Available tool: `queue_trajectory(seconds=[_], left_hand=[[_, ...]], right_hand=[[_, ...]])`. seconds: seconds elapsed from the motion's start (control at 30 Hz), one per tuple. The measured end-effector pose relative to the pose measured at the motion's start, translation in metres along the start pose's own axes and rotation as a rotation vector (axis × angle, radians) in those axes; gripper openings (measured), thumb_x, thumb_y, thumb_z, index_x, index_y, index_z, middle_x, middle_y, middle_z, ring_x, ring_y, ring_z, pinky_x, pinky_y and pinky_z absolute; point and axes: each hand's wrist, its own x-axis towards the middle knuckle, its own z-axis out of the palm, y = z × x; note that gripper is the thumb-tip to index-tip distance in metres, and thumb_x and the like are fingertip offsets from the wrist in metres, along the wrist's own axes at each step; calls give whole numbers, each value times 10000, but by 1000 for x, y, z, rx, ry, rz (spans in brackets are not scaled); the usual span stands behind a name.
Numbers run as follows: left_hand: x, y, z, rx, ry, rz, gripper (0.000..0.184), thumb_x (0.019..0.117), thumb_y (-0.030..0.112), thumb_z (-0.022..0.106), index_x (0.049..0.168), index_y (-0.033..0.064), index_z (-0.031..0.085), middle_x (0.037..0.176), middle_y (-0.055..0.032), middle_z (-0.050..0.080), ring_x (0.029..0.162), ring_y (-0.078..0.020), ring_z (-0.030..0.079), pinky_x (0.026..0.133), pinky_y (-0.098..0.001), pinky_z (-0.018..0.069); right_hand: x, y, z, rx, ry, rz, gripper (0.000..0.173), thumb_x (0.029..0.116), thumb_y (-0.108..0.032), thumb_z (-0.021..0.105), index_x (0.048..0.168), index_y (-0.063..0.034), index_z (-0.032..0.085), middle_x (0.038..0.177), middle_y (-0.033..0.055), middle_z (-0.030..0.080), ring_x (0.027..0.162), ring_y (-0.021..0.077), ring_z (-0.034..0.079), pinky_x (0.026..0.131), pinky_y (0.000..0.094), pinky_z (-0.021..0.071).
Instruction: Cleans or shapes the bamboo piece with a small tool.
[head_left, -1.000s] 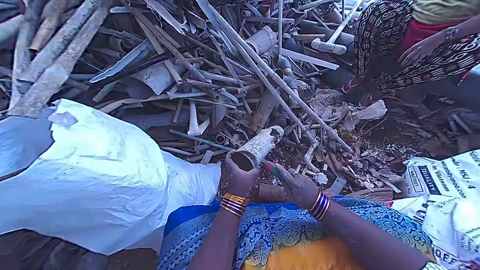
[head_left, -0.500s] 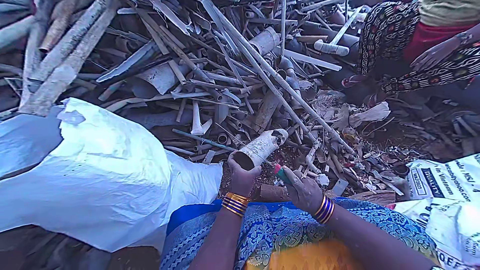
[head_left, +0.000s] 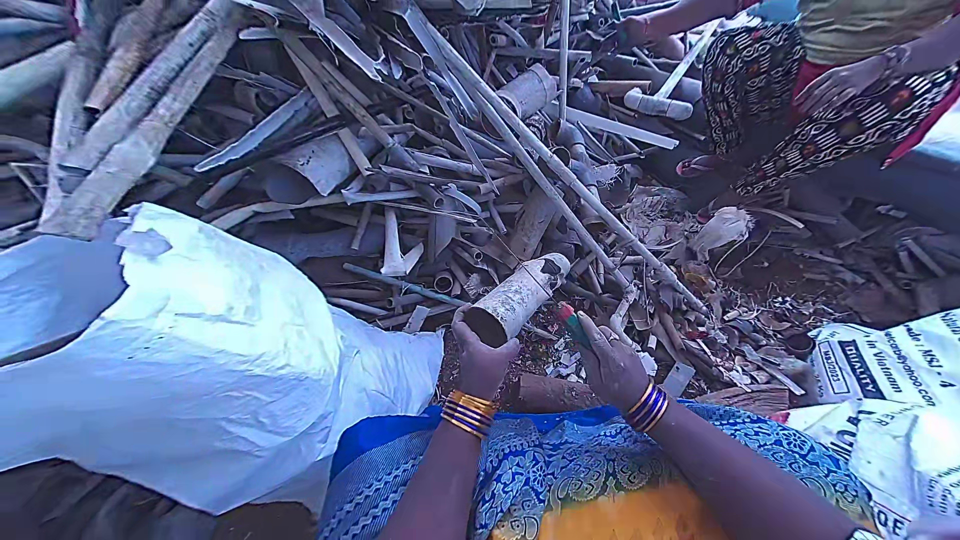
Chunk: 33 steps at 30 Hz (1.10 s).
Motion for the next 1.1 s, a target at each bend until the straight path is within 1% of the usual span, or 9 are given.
queue_trajectory(seconds=[0.1, 0.2, 0.3, 0.4, 0.5, 0.67, 0.8, 0.97, 1.1], left_hand=[[-1, -2, 0, -22, -2, 31, 1133, 577, 17, 792, 1545, -34, 205, 1455, -275, 458, 1266, -248, 561, 1006, -375, 511], [-1, -5, 1, 54, -5, 64, 1119, 567, -18, 782, 1539, -44, 228, 1498, -288, 412, 1319, -287, 525, 1041, -399, 493], [-1, -7, -1, 236, 7, 210, 1084, 552, 9, 828, 1493, -100, 302, 1500, -358, 385, 1340, -419, 496, 1074, -488, 460], [-3, -10, 2, 275, 23, 341, 1049, 520, -5, 828, 1440, -146, 347, 1476, -387, 397, 1314, -452, 510, 1061, -498, 468], [-3, -11, 3, 266, 19, 390, 1030, 495, -43, 812, 1421, -146, 371, 1477, -374, 402, 1328, -439, 498, 1077, -476, 459], [-1, -18, 3, 266, 21, 515, 994, 486, -7, 821, 1373, -154, 397, 1434, -387, 434, 1309, -451, 508, 1078, -475, 456], [0, -22, 4, 336, 4, 612, 964, 447, -36, 818, 1327, -165, 448, 1409, -385, 467, 1323, -494, 484, 1096, -512, 438], [7, -31, 1, 402, -8, 815, 941, 430, 14, 820, 1303, -135, 501, 1350, -371, 516, 1265, -496, 535, 1061, -510, 467], [6, -30, 4, 403, -15, 839, 923, 435, 14, 813, 1294, -121, 503, 1343, -355, 525, 1279, -479, 528, 1077, -497, 457]], right_hand=[[-8, -1, 1, -27, -65, -73, 410, 979, -133, 522, 1342, 8, 650, 858, 202, 701, 571, 304, 665, 474, 414, 538], [10, 0, -13, -46, -403, 320, 512, 1037, -125, 470, 1542, -39, 464, 1138, 289, 695, 923, 454, 715, 792, 570, 566], [5, 3, -10, -16, 19, 1, 433, 974, -131, 528, 1350, 56, 634, 877, 225, 716, 617, 339, 694, 518, 449, 559], [-8, -2, -10, -23, -37, -72, 421, 981, -150, 512, 1343, 27, 636, 849, 197, 699, 568, 285, 661, 475, 390, 533], [6, -7, -19, -21, -428, 379, 527, 1052, -139, 466, 1564, -25, 417, 1146, 291, 695, 935, 464, 713, 820, 574, 560], [-7, 0, -10, 3, 43, -115, 414, 997, -174, 502, 1334, 34, 624, 852, 184, 692, 568, 257, 649, 475, 365, 526], [14, 1, -27, -54, -516, 451, 549, 1067, -164, 438, 1602, -68, 358, 1198, 286, 682, 1020, 457, 697, 897, 571, 537], [-3, 10, -16, -36, 20, -37, 453, 978, -191, 514, 1337, 57, 634, 810, 193, 710, 544, 299, 664, 469, 422, 536], [15, 7, -27, 1, -546, 484, 553, 1071, -158, 437, 1606, -59, 340, 1259, 272, 671, 1098, 440, 684, 961, 568, 519]])
